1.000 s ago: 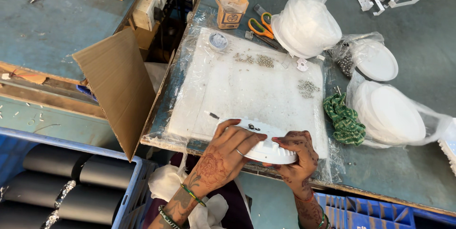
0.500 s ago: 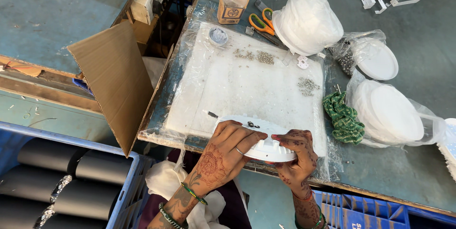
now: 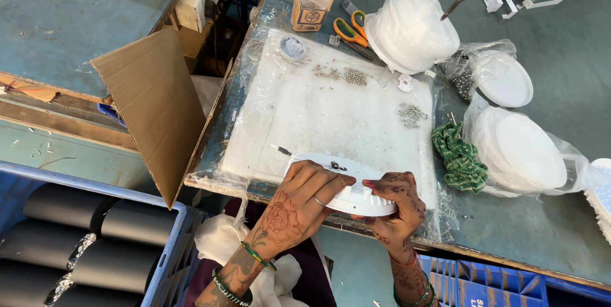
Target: The person assembles round LED ceiling light fixtures at a workbench. They place a white diffuser cover onto a light base, pick up small screws, and use a green electric screwdriver to drive screws into the fixture, then stack finished units aside and start the next one.
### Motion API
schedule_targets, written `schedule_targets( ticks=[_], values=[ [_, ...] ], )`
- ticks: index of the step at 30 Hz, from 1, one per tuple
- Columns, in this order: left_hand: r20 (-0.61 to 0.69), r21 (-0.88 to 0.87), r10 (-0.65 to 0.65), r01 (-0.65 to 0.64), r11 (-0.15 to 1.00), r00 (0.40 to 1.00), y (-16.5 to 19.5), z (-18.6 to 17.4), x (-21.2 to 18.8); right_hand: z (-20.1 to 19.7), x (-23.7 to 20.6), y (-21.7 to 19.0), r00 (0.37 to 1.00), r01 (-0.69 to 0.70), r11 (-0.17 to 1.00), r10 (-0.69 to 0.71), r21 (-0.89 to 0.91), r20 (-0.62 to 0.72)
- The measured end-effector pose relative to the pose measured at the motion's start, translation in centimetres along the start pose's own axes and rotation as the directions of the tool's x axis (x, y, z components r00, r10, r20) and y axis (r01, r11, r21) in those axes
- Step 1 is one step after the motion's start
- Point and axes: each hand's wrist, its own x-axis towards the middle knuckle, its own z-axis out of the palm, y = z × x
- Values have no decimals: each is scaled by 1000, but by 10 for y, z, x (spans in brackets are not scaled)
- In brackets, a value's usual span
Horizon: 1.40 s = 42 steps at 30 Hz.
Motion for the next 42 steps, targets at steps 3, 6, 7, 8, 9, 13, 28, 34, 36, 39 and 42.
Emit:
schedule_targets(
  ticks=[3, 6, 7, 8, 9, 13, 28, 34, 36, 39, 42],
  values=[
    [3, 12, 0, 0, 1000, 1000, 0, -1, 1, -1, -1, 0, 1000, -10, 1000, 10, -20, 8],
    [-3, -2, -1, 1, 1000, 1000, 1, -2, 1, -2, 0, -1, 999, -33, 999, 33, -12, 21],
    [-7, -12, 0, 0, 1000, 1000, 2, -3, 2, -2, 1, -1, 999, -42, 999, 42, -6, 30],
    [-8, -32, -13, 13, 999, 1000, 2, -3, 2, -3, 3, -2, 998, -52, 999, 52, 0, 38],
    [-9, -50, -24, 23, 998, 1000, 3, -5, 2, -3, 5, -3, 998, -42, 999, 41, 15, 49],
    [21, -58, -31, 32, 998, 999, 3, -8, 3, -3, 19, -11, 996, -41, 997, 36, 67, 85],
    [-43, 92, -101, 105, 990, 994, 2, 11, 21, -51, 73, 152, 912, -391, 861, 410, -325, -10],
    [-123, 128, -128, 143, 981, 984, 1, 16, 33, -32, 63, 190, 890, -346, 815, 442, -464, 113],
    [-138, 132, -138, 157, 979, 981, 0, 17, 35, -28, 65, 193, 891, -331, 796, 441, -507, 110],
    [-141, 136, -157, 176, 975, 978, -1, 19, 38, -25, 70, 192, 840, -368, 749, 522, -551, 148],
    [-138, 164, -150, 172, 971, 979, 1, 21, 40, -24, 75, 185, 908, -135, 782, 344, -609, 240]
  ],
)
